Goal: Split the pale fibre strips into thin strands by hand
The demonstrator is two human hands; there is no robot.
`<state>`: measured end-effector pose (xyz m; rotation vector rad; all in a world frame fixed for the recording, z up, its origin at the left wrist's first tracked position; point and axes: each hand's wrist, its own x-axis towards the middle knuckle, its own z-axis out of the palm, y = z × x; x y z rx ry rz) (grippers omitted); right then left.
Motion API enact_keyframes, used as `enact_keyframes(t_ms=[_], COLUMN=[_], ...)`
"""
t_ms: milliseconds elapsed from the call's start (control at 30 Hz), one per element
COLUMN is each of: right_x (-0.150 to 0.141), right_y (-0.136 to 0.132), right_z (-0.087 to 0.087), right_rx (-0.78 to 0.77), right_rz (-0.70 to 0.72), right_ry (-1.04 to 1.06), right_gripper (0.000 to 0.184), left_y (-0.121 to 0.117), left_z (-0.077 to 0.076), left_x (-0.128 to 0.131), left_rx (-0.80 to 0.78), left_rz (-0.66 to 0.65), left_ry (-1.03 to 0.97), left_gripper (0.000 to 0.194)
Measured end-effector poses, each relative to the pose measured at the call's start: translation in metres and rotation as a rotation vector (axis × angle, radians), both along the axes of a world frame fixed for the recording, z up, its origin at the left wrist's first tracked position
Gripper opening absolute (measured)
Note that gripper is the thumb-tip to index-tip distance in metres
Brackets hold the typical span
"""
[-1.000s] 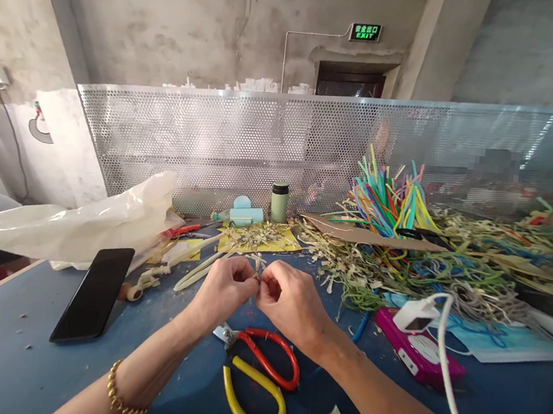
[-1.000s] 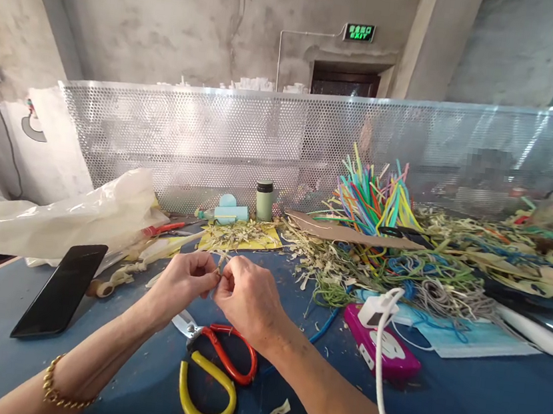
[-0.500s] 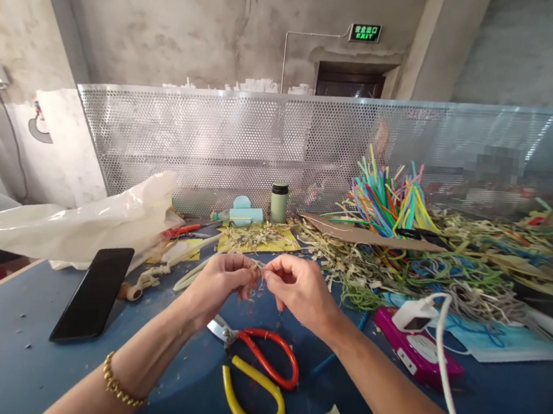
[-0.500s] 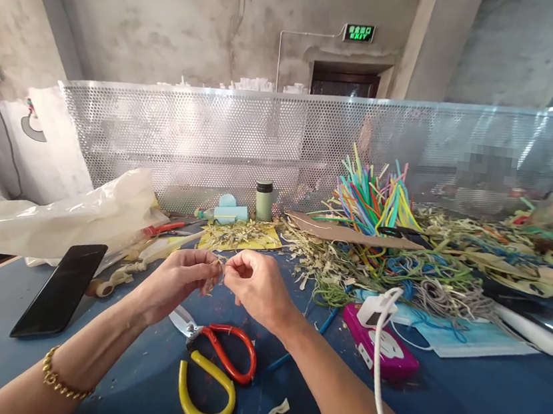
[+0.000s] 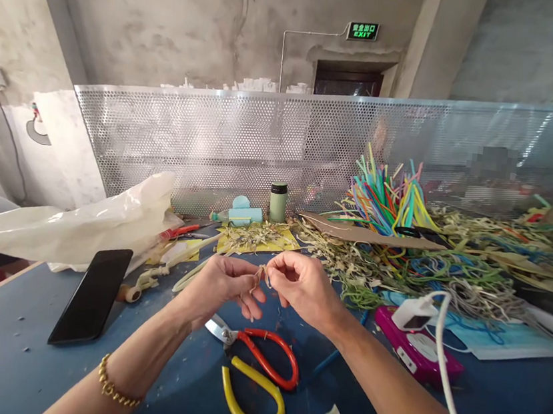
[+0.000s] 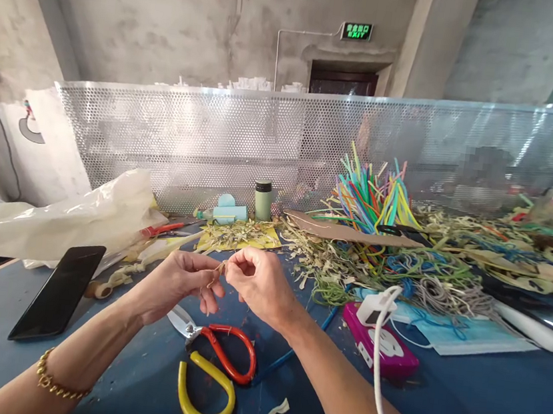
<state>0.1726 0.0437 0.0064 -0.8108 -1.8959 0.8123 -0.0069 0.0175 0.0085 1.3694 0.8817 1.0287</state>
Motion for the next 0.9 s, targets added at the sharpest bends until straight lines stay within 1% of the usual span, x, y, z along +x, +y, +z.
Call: enact_keyframes(t_ms=[167,267,333,367,467,533,633,733,800,867,900], right_x=[0.000,-0.001,-0.003,-0.004,-0.006,-0.006,-0.002,0.002,0.002,0.001,0.000], right_y=[-0.003,-0.005,-0.006,-0.006,-0.005,-0.004,-0.003,-0.002,-0.002,-0.003,-0.004], right_z=[0.002,0.005,0.005,0.005,0.001,-0.001,-0.001,0.001,0.003,0.003,0.003], right_rx=[0.030,0.044,0.016,-0.008,-0.053,-0.011,0.059,0.060,0.073,0.121,0.150], right_rz=[-0.022,-0.053,-0.026,0.006,0.077,0.052,-0.015,-0.019,-0.014,-0.045,-0.068], right_ry=[-0.020,-0.017,-0.002,0.013,0.055,0.028,-0.068,-0.119,-0.136,-0.163,-0.180], right_gripper=[0.013,0.027,0.033,0.034,0.028,0.026,0.026,0.025,0.026,0.027,0.027], left_y=[0.000,0.000,-0.001,-0.002,-0.004,-0.005,-0.004,-0.003,-0.003,-0.002,-0.002], left_z=[0.001,0.001,0.000,0.000,-0.001,-0.001,0.000,0.003,0.005,0.006,0.006], left_x=[0.001,0.002,0.005,0.006,0.011,0.012,0.010,0.006,0.003,0.001,0.000], left_rx=[-0.009,0.020,0.050,0.067,0.108,0.124,0.162,0.174,0.186,0.243,0.284], left_rz=[0.065,0.042,0.031,0.030,0.029,0.042,0.087,0.111,0.141,0.203,0.237], left_ry=[-0.173,-0.190,-0.184,-0.179,-0.149,-0.111,-0.046,0.016,0.068,0.140,0.179], left_gripper=[0.039,0.039,0.042,0.044,0.048,0.050,0.050,0.049,0.043,0.034,0.032])
